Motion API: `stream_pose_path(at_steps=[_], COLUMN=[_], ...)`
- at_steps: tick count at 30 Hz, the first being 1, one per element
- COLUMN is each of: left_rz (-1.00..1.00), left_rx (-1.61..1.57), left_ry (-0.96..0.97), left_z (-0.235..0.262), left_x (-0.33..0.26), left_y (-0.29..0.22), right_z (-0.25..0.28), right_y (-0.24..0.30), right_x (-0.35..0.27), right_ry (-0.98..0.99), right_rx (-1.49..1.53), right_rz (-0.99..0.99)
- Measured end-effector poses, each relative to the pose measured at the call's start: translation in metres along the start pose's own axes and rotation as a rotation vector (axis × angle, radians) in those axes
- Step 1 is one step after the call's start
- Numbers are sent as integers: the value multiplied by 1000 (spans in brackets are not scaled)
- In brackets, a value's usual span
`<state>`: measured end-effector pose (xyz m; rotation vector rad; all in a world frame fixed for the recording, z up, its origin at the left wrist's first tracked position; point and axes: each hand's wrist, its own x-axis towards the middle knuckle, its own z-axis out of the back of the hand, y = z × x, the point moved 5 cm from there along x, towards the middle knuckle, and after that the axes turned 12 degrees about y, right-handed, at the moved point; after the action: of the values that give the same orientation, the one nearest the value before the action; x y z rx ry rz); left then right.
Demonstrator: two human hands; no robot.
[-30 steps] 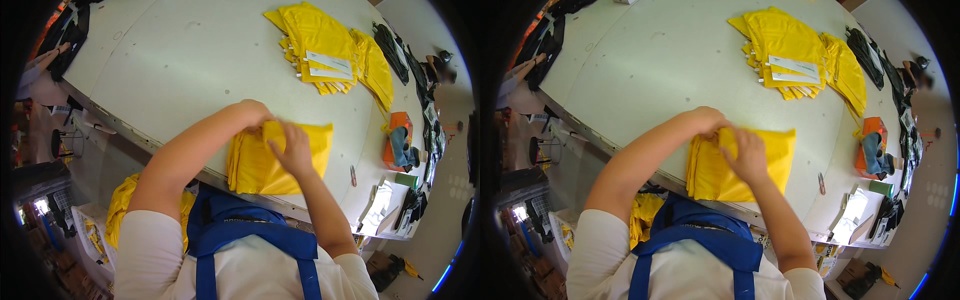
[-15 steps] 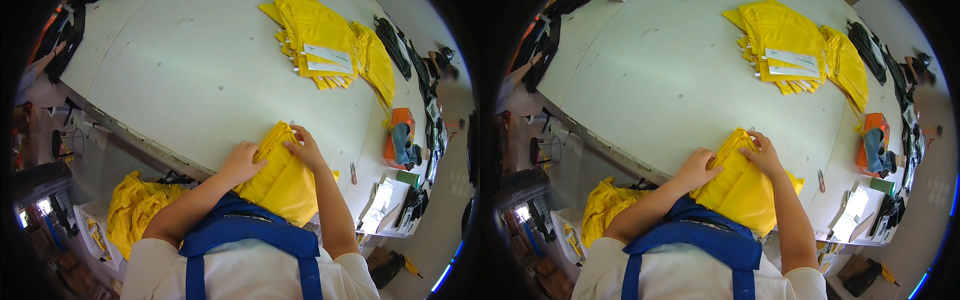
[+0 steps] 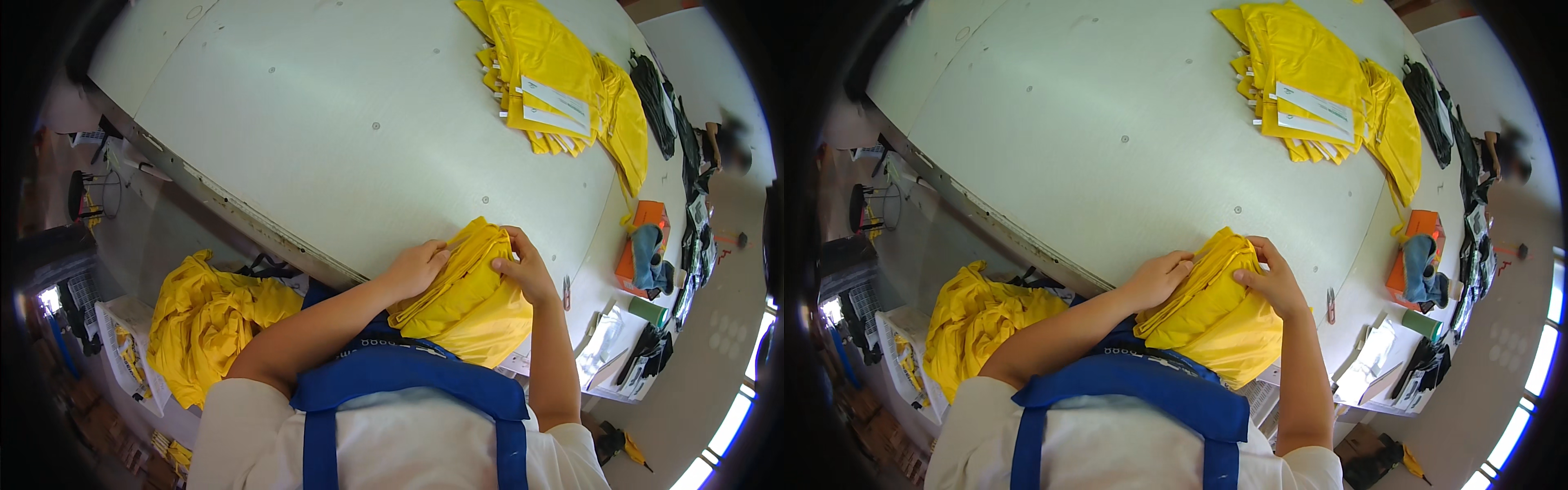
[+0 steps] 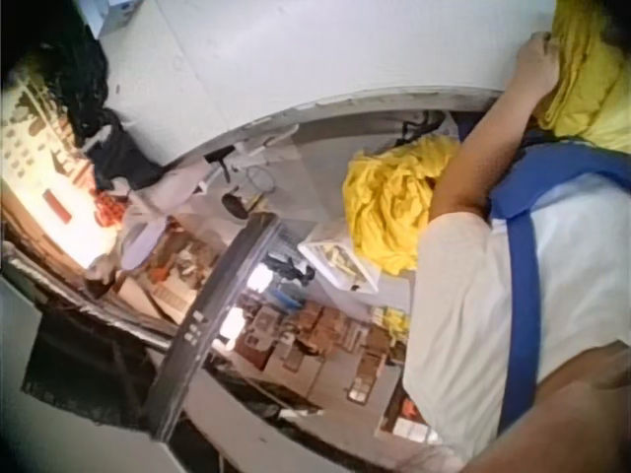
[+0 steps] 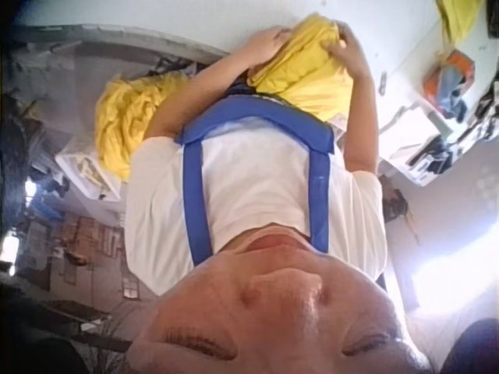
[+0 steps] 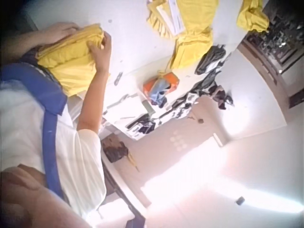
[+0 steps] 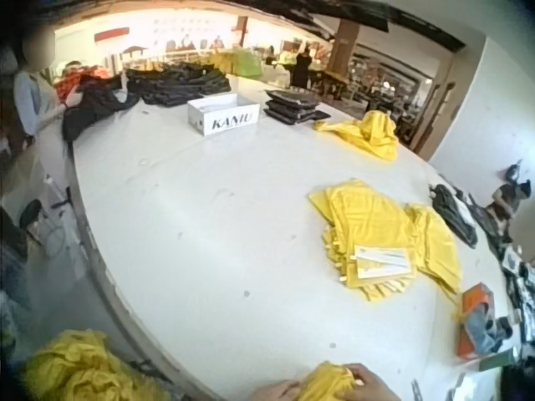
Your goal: The person folds a yellow raincoat on a white table. They smooth the fabric, fold the sleeves and body, and use scissors to trim loose threads. The person then folds the coat into a compact rectangle and places it on a stack of similar items.
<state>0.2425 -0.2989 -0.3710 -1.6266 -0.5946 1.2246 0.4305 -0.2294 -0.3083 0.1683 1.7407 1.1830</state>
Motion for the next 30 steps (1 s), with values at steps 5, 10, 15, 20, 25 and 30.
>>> stream_pose_path(at_steps=[5, 10, 15, 20, 25, 30], left_rz=[-171, 11, -112, -16, 135, 44], left_rx=[239, 246, 382, 205, -176, 658], left_ry=[-144, 8, 57, 220, 523, 612], left_z=[-2, 6, 1, -4, -16, -18], left_x=[1, 21, 19, 14, 25, 40], left_y=[-10, -4, -10, -16, 2, -14], right_z=[3, 5, 4, 4, 13, 6], right_y=[-1, -4, -3, 5, 5, 1], right_x=[-8, -10, -14, -18, -15, -13], right_ry=[-45, -43, -21, 15, 146, 111], right_rx=[-8, 4, 20, -52, -65, -61], right_rz=[57, 64, 68, 15, -33, -21])
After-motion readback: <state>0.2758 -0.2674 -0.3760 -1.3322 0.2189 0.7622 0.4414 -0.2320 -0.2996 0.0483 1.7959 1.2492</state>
